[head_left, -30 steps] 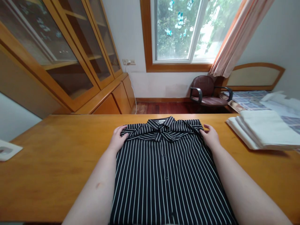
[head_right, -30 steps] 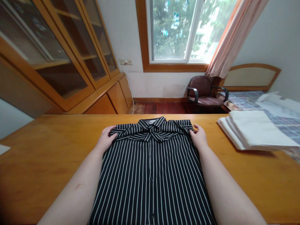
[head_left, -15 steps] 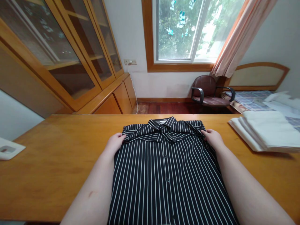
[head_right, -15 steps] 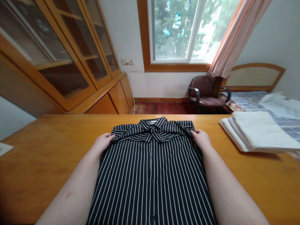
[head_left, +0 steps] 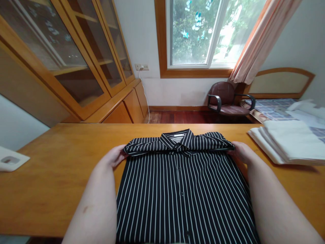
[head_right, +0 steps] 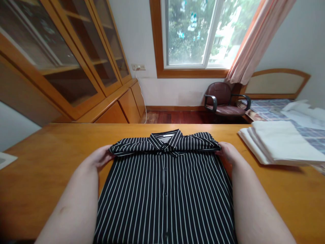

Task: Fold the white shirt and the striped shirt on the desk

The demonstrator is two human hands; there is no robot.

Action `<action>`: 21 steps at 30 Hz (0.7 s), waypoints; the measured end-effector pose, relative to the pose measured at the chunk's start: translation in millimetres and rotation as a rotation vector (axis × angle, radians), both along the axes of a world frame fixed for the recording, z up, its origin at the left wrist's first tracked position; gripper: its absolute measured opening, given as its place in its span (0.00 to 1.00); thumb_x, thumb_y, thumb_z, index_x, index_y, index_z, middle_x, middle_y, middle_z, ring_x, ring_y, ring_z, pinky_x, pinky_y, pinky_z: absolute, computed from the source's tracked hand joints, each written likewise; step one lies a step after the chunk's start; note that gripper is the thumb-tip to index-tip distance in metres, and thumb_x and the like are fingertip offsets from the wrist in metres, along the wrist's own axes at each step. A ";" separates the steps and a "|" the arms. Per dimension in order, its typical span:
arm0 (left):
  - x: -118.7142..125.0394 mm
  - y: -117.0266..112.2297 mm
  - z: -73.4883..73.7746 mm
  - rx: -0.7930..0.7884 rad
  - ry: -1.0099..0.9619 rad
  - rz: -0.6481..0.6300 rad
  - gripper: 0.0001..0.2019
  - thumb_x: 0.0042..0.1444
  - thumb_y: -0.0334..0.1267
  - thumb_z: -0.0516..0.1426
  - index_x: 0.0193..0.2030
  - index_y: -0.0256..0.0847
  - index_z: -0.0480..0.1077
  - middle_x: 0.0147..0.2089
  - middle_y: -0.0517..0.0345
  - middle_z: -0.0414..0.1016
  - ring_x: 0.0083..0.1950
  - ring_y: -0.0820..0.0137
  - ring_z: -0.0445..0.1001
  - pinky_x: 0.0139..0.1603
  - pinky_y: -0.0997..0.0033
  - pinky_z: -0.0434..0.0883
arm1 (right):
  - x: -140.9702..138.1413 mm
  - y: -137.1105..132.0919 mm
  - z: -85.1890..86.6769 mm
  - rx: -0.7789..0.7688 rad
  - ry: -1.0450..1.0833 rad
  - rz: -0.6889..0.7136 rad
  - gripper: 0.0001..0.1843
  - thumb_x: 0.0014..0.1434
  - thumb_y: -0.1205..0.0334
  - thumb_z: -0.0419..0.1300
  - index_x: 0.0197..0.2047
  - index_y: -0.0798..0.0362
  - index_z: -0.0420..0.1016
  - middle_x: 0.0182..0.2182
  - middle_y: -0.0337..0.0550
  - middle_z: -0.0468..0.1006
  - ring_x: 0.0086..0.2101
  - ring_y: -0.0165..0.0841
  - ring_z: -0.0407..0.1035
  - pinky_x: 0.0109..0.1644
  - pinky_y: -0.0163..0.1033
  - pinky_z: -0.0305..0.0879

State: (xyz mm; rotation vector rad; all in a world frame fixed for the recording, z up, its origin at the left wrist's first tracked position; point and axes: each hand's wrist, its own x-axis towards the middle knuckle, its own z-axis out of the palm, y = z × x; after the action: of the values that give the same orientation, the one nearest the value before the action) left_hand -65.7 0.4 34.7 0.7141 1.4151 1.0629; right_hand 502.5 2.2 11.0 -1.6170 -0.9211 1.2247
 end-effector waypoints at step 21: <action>1.8 2.5 4.2 0.112 1.183 -0.261 0.10 0.42 0.32 0.54 0.33 0.41 0.69 0.37 0.52 0.75 0.39 0.62 0.73 0.40 0.67 0.67 | -15.5 -2.7 13.3 0.036 -1.068 0.046 0.12 0.48 0.53 0.61 0.31 0.52 0.68 0.30 0.45 0.76 0.29 0.36 0.70 0.32 0.38 0.61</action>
State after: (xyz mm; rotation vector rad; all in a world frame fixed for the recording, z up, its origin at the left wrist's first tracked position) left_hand -63.9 2.9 38.9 1.7189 2.1403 0.4637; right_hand 486.9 -0.5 24.3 -2.2354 -1.5907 0.2711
